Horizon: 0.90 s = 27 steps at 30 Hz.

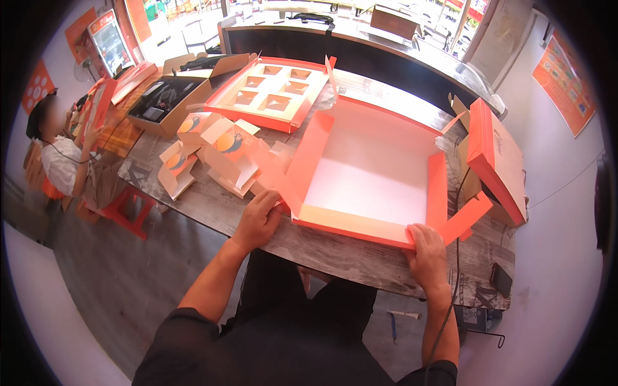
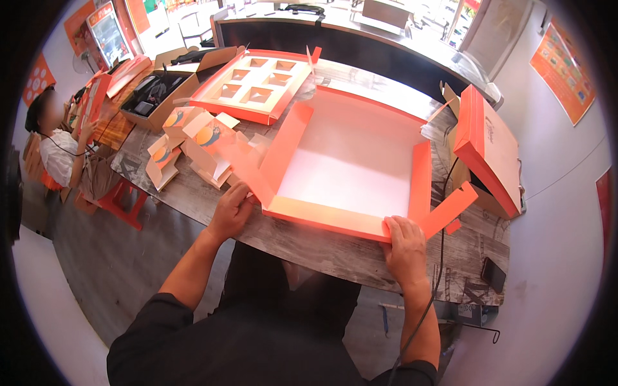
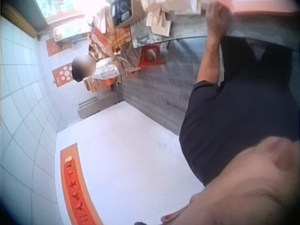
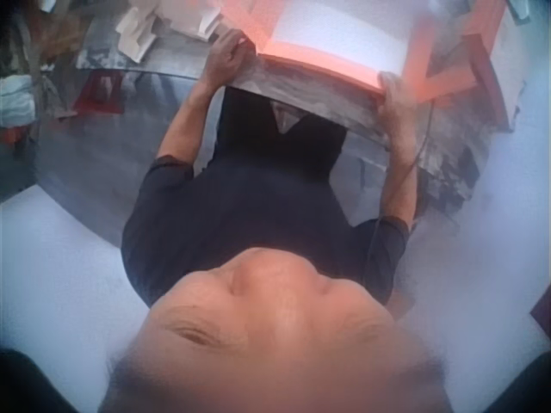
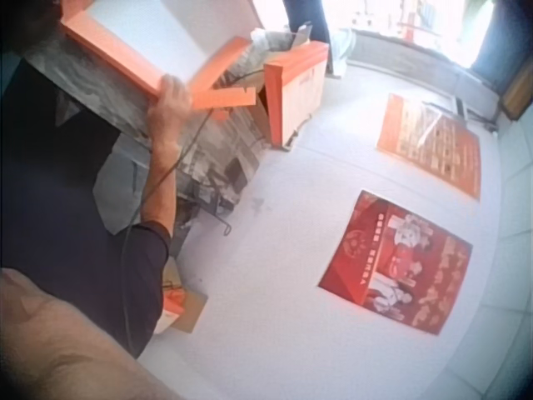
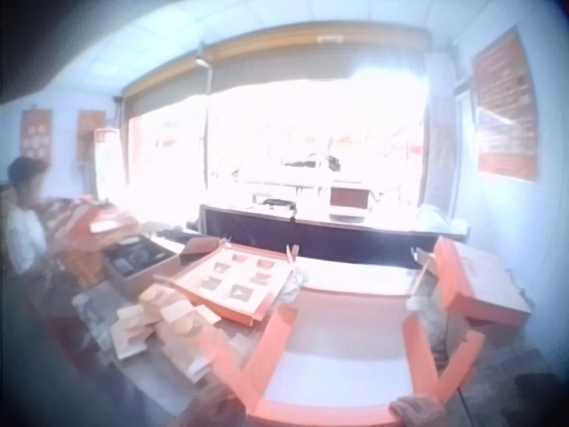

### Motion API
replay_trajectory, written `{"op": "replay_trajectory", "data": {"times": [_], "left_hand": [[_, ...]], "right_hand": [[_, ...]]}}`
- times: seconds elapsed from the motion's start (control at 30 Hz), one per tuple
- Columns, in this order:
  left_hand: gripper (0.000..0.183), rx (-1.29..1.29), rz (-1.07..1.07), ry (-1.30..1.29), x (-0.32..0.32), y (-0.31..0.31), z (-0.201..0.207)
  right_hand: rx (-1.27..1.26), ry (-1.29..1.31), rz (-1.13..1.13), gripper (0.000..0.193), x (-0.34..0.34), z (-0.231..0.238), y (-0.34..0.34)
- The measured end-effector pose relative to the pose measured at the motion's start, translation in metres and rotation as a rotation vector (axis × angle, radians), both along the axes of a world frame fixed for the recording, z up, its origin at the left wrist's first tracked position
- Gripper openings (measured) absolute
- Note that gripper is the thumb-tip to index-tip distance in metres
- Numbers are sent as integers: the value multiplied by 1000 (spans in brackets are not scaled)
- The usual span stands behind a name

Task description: The person folds and assembles cardboard boxes and inserts by hand on a wooden table.

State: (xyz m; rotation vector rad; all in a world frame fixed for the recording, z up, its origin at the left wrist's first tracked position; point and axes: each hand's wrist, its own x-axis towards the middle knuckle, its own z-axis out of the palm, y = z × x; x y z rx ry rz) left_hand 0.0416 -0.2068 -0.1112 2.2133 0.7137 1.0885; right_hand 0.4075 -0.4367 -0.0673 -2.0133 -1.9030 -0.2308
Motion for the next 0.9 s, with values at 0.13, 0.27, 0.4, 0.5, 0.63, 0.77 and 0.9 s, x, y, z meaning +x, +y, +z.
{"op": "replay_trajectory", "data": {"times": [0.13,0.27,0.4,0.5,0.63,0.77,0.9], "left_hand": [[26,17,-13,91,-9,7,-12],[26,23,10,25,-1,4,0],[33,254,71,90,2,14,-7],[31,300,99,140,6,13,9],[32,336,-50,169,9,27,17],[37,296,-53,403,16,28,50],[43,102,-227,600,32,28,80]], "right_hand": [[50,2,-24,52,-2,-5,-5],[67,-4,-34,54,-2,-6,-8],[72,-11,-59,56,-5,-5,-11],[100,-12,-79,55,-10,-5,-12],[136,-11,-79,53,-10,-9,-15],[133,-1,-86,52,-11,-7,-17],[112,2,-85,52,-11,-6,-17]]}}
